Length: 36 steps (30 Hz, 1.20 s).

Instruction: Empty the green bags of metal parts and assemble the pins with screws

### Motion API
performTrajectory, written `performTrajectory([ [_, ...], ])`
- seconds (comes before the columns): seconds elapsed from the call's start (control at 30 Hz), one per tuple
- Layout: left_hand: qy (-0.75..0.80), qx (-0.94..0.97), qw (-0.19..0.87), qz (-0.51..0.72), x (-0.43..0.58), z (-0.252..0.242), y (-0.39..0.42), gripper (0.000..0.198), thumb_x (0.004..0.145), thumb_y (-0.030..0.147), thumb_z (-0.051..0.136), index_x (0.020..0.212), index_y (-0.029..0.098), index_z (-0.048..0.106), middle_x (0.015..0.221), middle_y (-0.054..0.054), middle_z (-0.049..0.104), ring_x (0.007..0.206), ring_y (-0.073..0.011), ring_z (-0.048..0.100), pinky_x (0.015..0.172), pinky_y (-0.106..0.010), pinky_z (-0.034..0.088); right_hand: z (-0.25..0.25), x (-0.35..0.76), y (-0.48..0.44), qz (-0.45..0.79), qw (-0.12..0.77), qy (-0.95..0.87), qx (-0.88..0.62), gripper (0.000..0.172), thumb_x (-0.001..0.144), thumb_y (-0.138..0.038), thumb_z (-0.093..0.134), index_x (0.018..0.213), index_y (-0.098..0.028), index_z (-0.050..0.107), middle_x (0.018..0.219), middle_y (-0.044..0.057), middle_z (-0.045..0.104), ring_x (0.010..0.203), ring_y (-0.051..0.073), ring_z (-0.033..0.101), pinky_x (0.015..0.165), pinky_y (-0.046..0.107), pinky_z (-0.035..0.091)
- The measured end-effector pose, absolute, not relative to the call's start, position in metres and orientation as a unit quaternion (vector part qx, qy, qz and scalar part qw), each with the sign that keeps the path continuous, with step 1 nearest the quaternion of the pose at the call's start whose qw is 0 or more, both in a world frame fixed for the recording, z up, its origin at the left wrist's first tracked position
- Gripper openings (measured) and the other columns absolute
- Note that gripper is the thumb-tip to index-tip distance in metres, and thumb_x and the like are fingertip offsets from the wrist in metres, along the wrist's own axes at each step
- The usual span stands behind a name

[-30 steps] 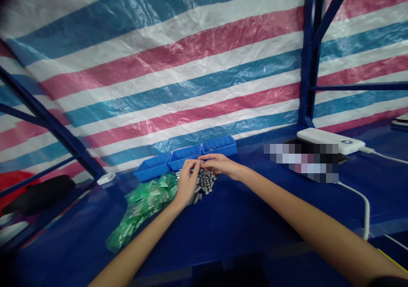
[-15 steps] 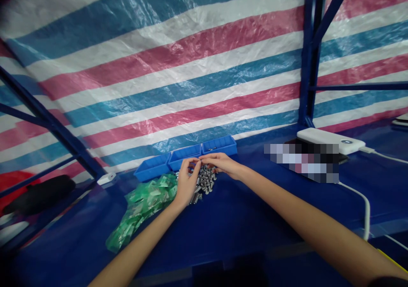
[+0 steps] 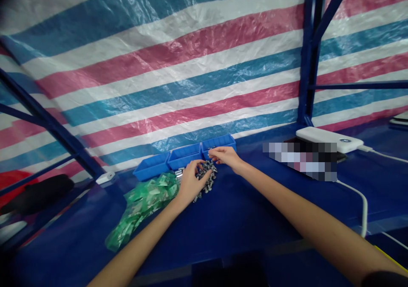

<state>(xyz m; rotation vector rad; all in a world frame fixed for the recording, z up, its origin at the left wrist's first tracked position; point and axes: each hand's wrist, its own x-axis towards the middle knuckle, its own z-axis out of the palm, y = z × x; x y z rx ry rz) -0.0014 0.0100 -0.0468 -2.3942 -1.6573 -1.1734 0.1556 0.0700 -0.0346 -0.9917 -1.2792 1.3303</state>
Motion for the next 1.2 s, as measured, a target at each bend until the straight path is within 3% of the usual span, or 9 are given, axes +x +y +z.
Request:
performTrajectory([
  [0.2,-0.505,-0.820,0.038,-0.266,0.001,-0.047,0.004,0.024,0.076,0.042,0.059,0.092,0.024,0.059,0.093,-0.001,0.059,0.091,-0.0212,0.051,0.083,-0.038,0.032,-0.041,0.166,0.084,0.459,0.574,-0.506,-0.451,0.015,0.068,-0.027,0.065,0.072,-0.013,0.068,0.066,0.005,0.068,0.056,0.010,0.059,0.051,0.019,0.048],
  [0.43,-0.505,-0.827,0.024,-0.248,0.000,-0.048,0.005,0.016,0.076,0.035,0.060,0.087,0.024,0.062,0.088,-0.002,0.058,0.089,-0.0203,0.053,0.082,-0.037,0.032,-0.050,0.173,0.092,0.421,0.570,-0.518,-0.479,0.016,0.065,-0.027,0.067,0.071,-0.013,0.069,0.065,0.005,0.068,0.057,0.011,0.059,0.050,0.020,0.050],
  [0.93,-0.496,-0.835,0.003,-0.239,0.003,-0.046,0.001,0.007,0.077,0.028,0.058,0.080,0.022,0.061,0.087,-0.001,0.056,0.091,-0.0194,0.053,0.082,-0.036,0.032,-0.049,0.176,0.094,0.433,0.593,-0.497,-0.462,0.020,0.064,-0.029,0.068,0.075,-0.012,0.068,0.070,0.007,0.069,0.063,0.014,0.063,0.050,0.020,0.050],
  [1.2,-0.472,-0.853,-0.008,-0.223,0.003,-0.048,0.002,0.010,0.079,0.027,0.054,0.086,0.024,0.062,0.092,-0.002,0.054,0.092,-0.0199,0.050,0.084,-0.037,0.034,-0.043,0.172,0.088,0.448,0.581,-0.508,-0.452,0.018,0.065,-0.028,0.068,0.075,-0.013,0.068,0.069,0.007,0.068,0.062,0.013,0.063,0.049,0.020,0.050],
])
